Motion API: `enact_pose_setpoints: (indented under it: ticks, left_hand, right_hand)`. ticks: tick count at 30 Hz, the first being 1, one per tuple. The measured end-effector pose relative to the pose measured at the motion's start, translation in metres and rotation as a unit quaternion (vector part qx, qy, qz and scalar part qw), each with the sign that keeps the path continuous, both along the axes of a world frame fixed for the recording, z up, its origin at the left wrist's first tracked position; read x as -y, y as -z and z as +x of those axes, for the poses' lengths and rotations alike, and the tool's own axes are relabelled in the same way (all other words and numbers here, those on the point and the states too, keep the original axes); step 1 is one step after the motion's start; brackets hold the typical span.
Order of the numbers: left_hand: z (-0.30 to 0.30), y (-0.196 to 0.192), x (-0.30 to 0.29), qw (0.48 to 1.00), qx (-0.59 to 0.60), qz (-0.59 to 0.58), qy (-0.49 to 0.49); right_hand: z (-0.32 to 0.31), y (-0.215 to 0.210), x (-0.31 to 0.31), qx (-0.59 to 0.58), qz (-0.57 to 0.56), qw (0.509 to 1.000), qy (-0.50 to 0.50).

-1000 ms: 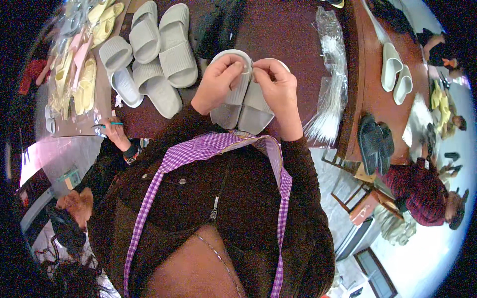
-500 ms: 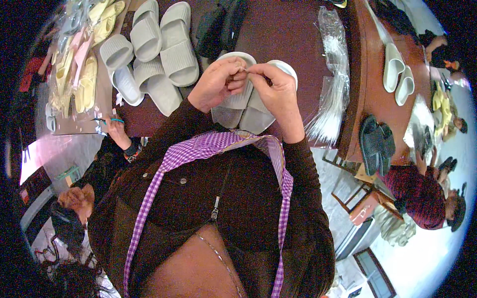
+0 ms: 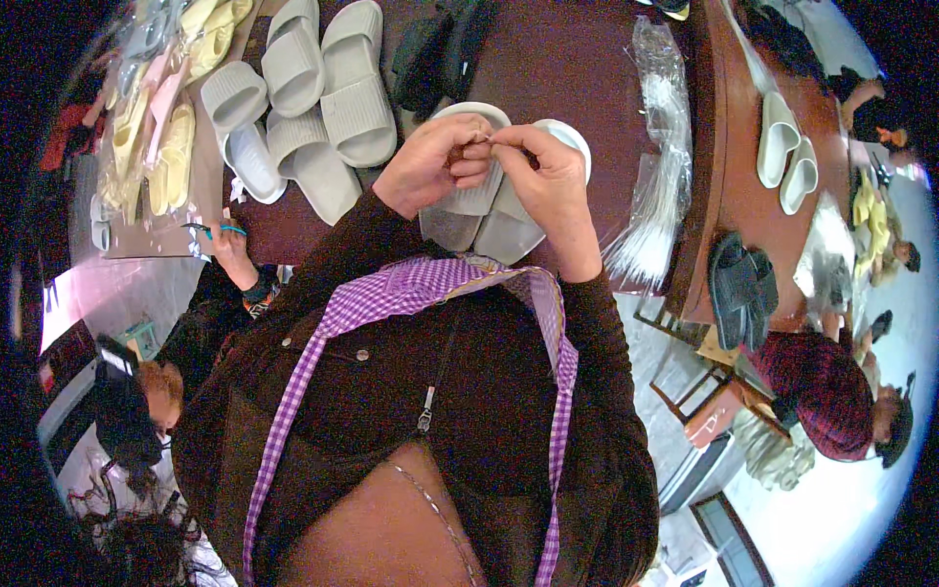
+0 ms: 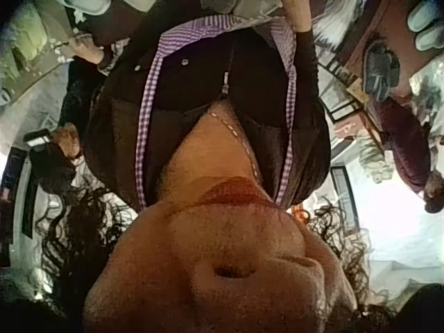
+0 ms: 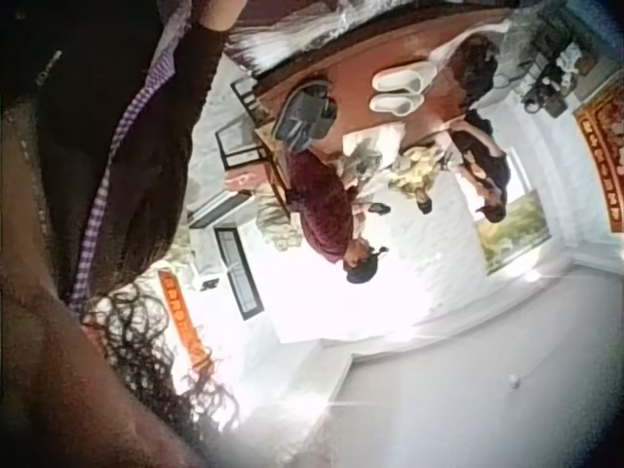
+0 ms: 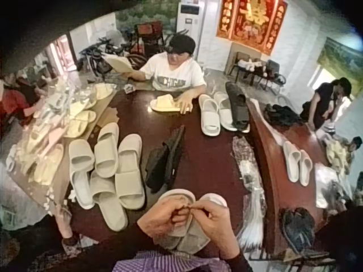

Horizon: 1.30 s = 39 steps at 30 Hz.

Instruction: The person pairs slippers together by fastening them with plastic ties and stacks slippers on the table.

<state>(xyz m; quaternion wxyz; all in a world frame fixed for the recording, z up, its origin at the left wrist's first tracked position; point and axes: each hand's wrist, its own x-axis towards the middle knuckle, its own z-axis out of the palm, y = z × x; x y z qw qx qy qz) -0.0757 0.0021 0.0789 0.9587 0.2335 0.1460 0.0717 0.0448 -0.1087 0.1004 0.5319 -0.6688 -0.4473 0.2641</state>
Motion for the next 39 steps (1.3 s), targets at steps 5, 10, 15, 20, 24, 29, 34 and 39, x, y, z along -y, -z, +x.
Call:
enact_pose_setpoints:
  ticks: [5,10,15,20,24,29,34,39]
  left_hand:
    - [0.0,-0.001,-0.001,1.0,0.008,-0.006,0.006]
    - [0.001,0.0,-0.005,0.999,0.006,-0.012,0.037]
    - [0.001,0.005,-0.009,0.998,0.007,-0.005,0.061]
    - [-0.002,0.006,-0.007,0.999,-0.039,0.023,0.017]
    - [0.003,0.037,-0.004,0.949,0.031,0.312,-0.044]
    - [-0.003,0.015,0.002,0.993,-0.033,0.112,-0.036]
    - [-0.003,0.009,0.007,0.963,-0.12,0.22,-0.103]
    - [0.006,0.019,0.023,0.869,-0.13,0.392,-0.274]
  right_hand:
    - [-0.001,-0.002,0.0,0.006,-0.001,1.0,0.0]
    - [-0.001,-0.006,-0.001,0.046,-0.002,0.999,-0.001]
    - [0.001,-0.003,-0.004,0.096,-0.007,0.995,-0.003]
    - [-0.001,-0.007,-0.007,0.144,-0.014,0.989,-0.007]
    - [-0.002,-0.006,-0.009,0.153,-0.02,0.988,-0.005]
    - [-0.005,0.008,-0.009,0.12,-0.02,0.992,-0.026]
    - [-0.006,0.009,-0.012,0.005,-0.063,0.998,-0.002]
    - [0.0,0.019,-0.015,-0.026,-0.038,0.999,-0.003]
